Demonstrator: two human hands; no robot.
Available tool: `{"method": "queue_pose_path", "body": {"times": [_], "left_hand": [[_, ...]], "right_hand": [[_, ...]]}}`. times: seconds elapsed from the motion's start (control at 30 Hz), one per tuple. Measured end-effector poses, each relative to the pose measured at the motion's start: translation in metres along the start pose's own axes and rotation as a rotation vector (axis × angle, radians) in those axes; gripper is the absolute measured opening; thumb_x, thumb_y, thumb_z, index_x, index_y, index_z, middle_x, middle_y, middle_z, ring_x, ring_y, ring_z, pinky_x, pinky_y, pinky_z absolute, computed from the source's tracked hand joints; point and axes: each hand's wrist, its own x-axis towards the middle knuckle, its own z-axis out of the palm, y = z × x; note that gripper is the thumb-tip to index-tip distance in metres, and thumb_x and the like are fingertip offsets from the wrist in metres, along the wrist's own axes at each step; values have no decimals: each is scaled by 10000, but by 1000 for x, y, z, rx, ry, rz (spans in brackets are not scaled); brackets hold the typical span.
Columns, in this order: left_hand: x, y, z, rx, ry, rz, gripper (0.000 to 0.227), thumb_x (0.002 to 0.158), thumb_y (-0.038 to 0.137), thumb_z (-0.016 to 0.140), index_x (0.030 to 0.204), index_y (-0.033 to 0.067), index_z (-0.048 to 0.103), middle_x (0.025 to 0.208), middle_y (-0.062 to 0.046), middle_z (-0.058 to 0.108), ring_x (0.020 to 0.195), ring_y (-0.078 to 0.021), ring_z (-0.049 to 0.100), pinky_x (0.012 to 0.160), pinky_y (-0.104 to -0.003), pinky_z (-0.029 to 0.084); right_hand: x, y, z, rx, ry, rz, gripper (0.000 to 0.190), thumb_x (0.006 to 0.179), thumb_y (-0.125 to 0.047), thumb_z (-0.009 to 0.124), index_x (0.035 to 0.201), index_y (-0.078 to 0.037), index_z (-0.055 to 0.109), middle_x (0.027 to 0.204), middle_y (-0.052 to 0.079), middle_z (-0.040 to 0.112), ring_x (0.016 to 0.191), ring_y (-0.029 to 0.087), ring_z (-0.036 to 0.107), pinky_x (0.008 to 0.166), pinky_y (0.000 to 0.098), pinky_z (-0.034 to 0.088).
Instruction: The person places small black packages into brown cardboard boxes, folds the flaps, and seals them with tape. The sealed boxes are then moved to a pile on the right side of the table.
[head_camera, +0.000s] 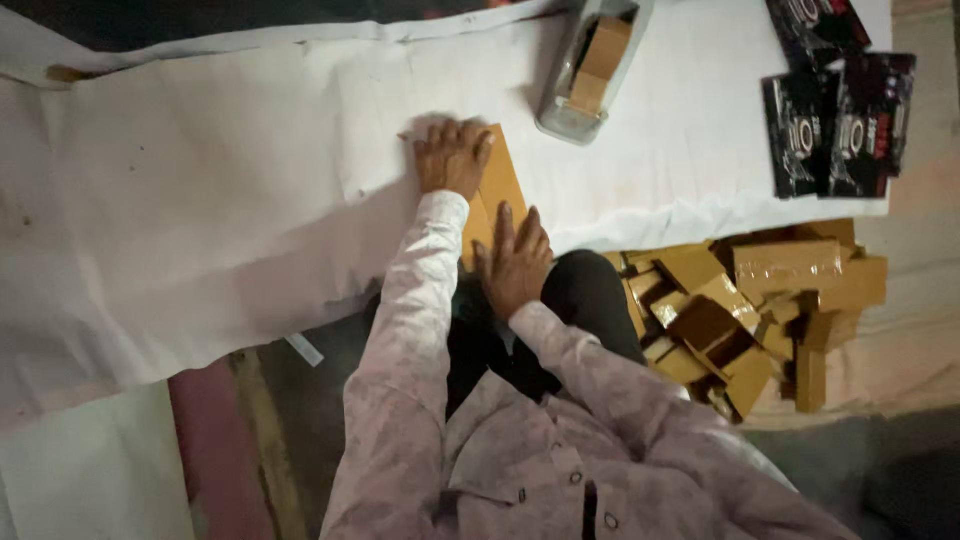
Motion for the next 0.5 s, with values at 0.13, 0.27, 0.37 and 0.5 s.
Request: {"method": "queue_pose_path", "body": {"times": [0.13, 0.27, 0.37, 0.5], "left_hand": [[-2, -9, 3, 95, 231, -263, 344, 1027, 549, 547, 1017, 220, 647, 1000, -51, 701, 931, -301, 672, 785, -506, 533], [-43, -33, -5, 62, -90, -693, 483, 1070, 563, 525, 1219, 105, 559, 931, -146, 697, 760, -357, 690, 659, -494, 563], [-63, -17, -16, -100, 94, -634, 497, 1008, 413, 528, 1431, 155, 483, 1049, -203, 675, 722, -400, 690, 641, -522, 567], [-65, 10, -25, -65, 168, -610, 495, 977, 381, 559, 1435, 204, 496, 1145, -238, 623, 885, -420, 690, 702, -500, 576]], "right_hand": [[41, 26, 20, 164, 150, -13, 644, 1033, -379, 627, 1578, -128, 393, 1530, 309, 384, 1281, 492, 465, 1076, 591, 407], [109, 80, 29, 243, -156, -202, 650, 980, -370, 701, 1556, -218, 440, 1526, 287, 381, 1245, 489, 470, 1043, 574, 433], [162, 77, 36, 164, -349, -168, 655, 1011, -368, 624, 1610, -268, 378, 1501, 273, 402, 1292, 500, 434, 1046, 584, 413], [153, 20, 35, -100, -264, -20, 748, 943, -393, 531, 1626, -212, 285, 1600, 234, 359, 1442, 439, 358, 1147, 595, 291]]}}
